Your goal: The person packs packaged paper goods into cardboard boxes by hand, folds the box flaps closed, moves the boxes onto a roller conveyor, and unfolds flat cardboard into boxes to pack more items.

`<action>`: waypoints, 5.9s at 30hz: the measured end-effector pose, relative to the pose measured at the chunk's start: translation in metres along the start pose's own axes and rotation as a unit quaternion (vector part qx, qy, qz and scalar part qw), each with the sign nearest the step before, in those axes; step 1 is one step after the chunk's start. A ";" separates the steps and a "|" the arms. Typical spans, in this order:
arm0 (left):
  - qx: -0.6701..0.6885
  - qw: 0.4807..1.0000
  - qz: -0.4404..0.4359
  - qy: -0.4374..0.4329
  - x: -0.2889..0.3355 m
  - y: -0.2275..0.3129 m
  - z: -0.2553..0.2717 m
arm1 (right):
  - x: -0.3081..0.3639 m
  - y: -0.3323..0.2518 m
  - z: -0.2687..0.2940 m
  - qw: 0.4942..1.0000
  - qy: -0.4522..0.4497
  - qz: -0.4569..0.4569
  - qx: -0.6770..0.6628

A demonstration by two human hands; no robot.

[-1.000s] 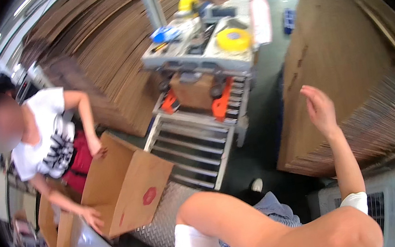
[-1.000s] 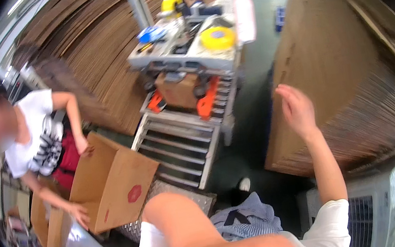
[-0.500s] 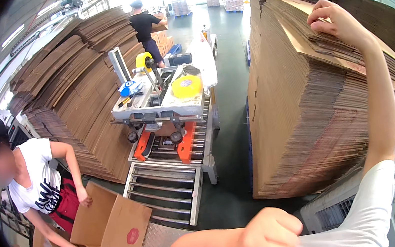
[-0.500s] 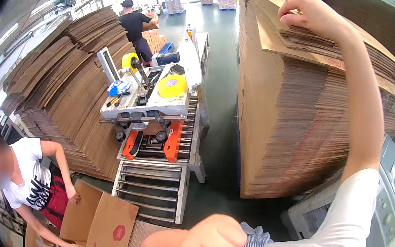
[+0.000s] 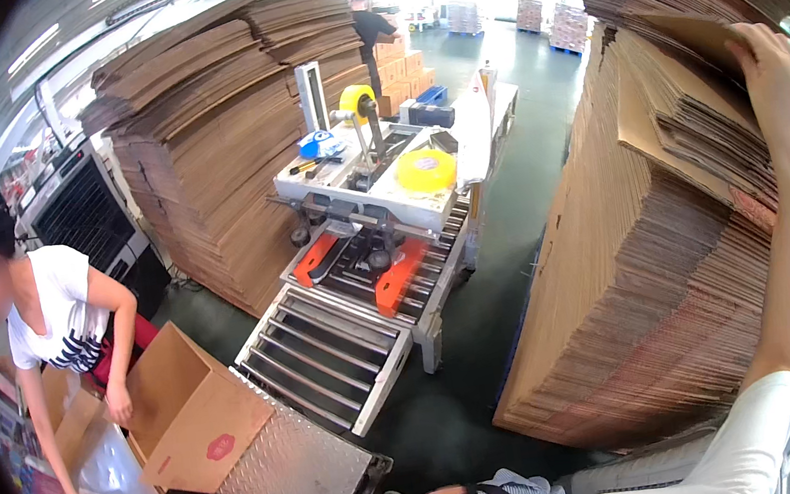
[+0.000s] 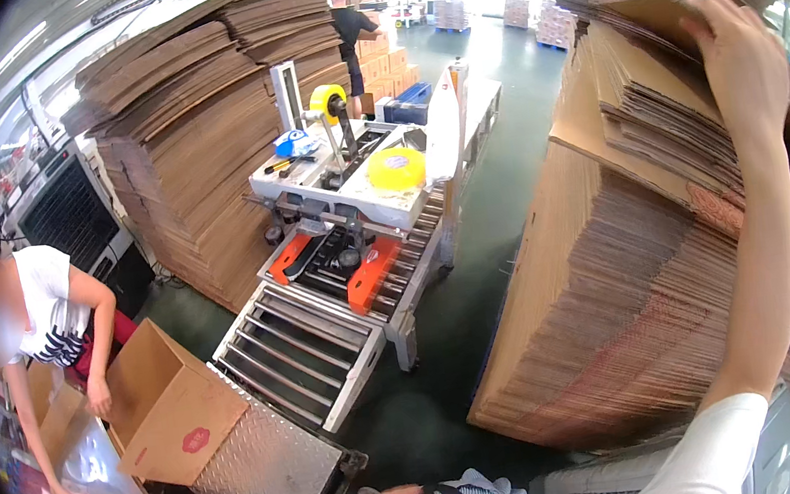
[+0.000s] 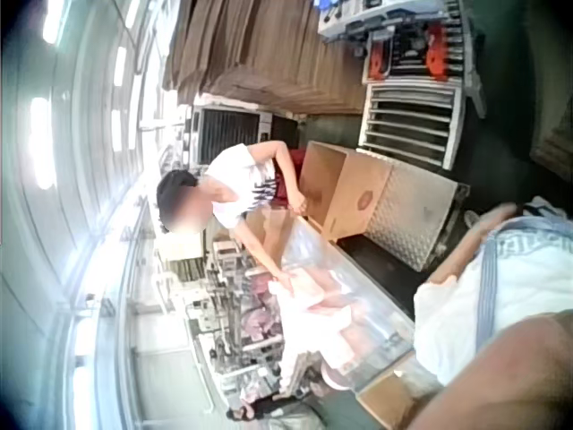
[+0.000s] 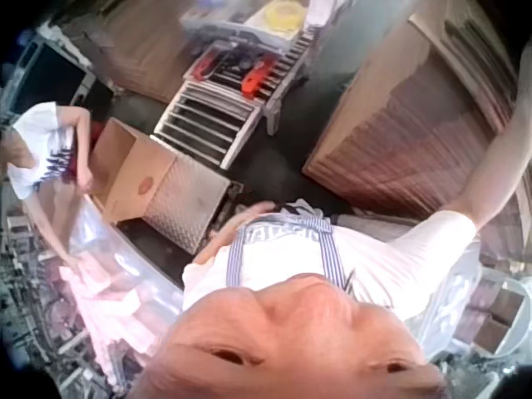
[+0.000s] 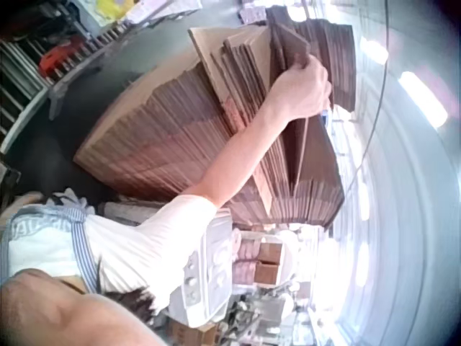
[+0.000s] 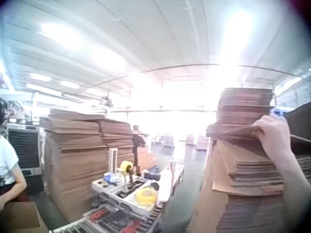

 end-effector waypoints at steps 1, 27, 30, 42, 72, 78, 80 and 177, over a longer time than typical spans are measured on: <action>0.025 0.998 0.027 -0.048 0.007 -0.007 -0.020 | 0.001 0.005 0.017 0.999 0.025 -0.008 -0.020; -0.240 0.647 0.184 0.700 0.302 -0.011 0.188 | 0.185 -0.384 0.078 0.422 0.055 -0.261 -0.866; -0.304 0.651 0.193 0.668 0.319 -0.014 0.200 | 0.220 -0.436 0.079 0.714 -0.044 -0.213 -0.666; -0.356 0.643 0.321 0.597 0.352 -0.100 0.232 | 0.215 -0.667 0.195 0.593 -0.351 0.367 -0.625; 0.093 0.909 0.274 0.299 0.348 -0.193 0.204 | 0.306 -0.613 0.252 0.014 -0.444 0.780 -0.440; 0.064 0.854 0.410 0.314 0.384 -0.146 0.224 | 0.290 -0.733 0.235 0.261 -0.435 0.649 -0.567; -0.139 0.766 0.421 0.466 0.357 -0.160 0.194 | 0.257 -0.735 0.270 0.234 -0.376 0.581 -0.683; 0.109 0.220 0.704 0.666 0.811 -0.160 -0.085 | 0.359 -0.947 0.832 -0.002 -0.408 0.838 -0.364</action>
Point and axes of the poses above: each hand's wrist, its own x-axis away from the middle knuckle, its own z-axis out of the back of the hand, y = z × x, the point moved 4 cm from there along -x, towards the middle knuckle, and after that the axes turned 7 degrees about z, right-handed, at the moved point
